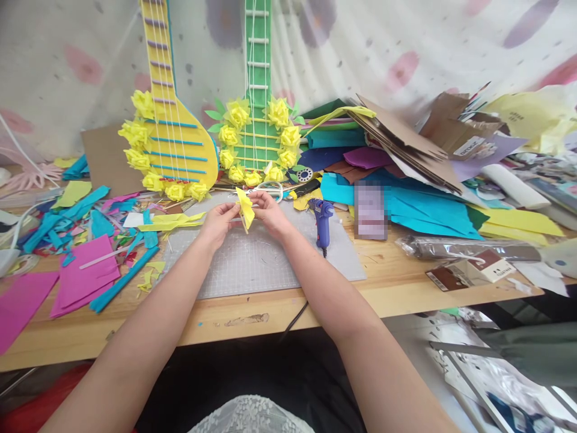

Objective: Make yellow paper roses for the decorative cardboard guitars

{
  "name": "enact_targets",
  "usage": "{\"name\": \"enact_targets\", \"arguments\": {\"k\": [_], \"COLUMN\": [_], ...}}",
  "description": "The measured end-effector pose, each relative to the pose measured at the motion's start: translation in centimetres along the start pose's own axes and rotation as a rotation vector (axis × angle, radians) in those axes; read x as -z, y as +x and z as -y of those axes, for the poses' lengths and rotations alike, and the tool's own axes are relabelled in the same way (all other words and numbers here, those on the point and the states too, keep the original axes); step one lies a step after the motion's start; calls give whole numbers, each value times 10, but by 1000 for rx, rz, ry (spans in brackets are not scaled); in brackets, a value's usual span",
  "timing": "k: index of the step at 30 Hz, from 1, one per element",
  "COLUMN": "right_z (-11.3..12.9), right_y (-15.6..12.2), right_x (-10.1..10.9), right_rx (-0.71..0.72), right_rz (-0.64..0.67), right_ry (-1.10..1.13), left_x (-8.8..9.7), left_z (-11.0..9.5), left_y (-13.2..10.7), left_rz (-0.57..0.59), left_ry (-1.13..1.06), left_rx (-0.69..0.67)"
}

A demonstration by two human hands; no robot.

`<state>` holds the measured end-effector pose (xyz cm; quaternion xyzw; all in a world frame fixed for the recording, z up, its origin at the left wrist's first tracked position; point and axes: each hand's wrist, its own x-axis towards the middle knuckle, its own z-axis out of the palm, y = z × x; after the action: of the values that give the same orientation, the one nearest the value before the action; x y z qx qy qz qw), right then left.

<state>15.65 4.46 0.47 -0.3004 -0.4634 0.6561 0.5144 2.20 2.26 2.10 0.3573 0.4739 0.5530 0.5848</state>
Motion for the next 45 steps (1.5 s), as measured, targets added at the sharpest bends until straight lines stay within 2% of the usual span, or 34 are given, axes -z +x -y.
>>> {"name": "enact_targets", "arguments": {"k": [10, 14, 19, 25, 30, 33, 36, 38, 45], "right_z": [1, 2, -2, -5, -3, -1, -1, -2, -4], "right_y": [-2, -4, -8, -11, -10, -11, -12, -13, -10], "right_x": [-6, -6, -14, -24, -27, -28, -29, -29, -26], "right_rx": [-19, -42, -183, -137, -218, -285, -326, -284, 87], "right_rz": [2, -57, -98, -160, -254, -251, -189, -131, -46], "right_ry": [-3, -39, -168, -346, -384, -339, -288, -262, -335], "left_x": [2, 2, 3, 2, 0, 0, 1, 1, 1], "left_z": [2, 0, -1, -2, -1, 1, 1, 0, 0], "left_y": [1, 2, 5, 4, 3, 4, 6, 7, 6], "left_rz": [78, -8, -117, -152, -191, -183, -191, -198, -197], "left_ry": [-181, -293, -407, -434, -478, -514, -523, -514, -467], "left_rx": [67, 69, 85, 116, 137, 157, 170, 165, 125]}}
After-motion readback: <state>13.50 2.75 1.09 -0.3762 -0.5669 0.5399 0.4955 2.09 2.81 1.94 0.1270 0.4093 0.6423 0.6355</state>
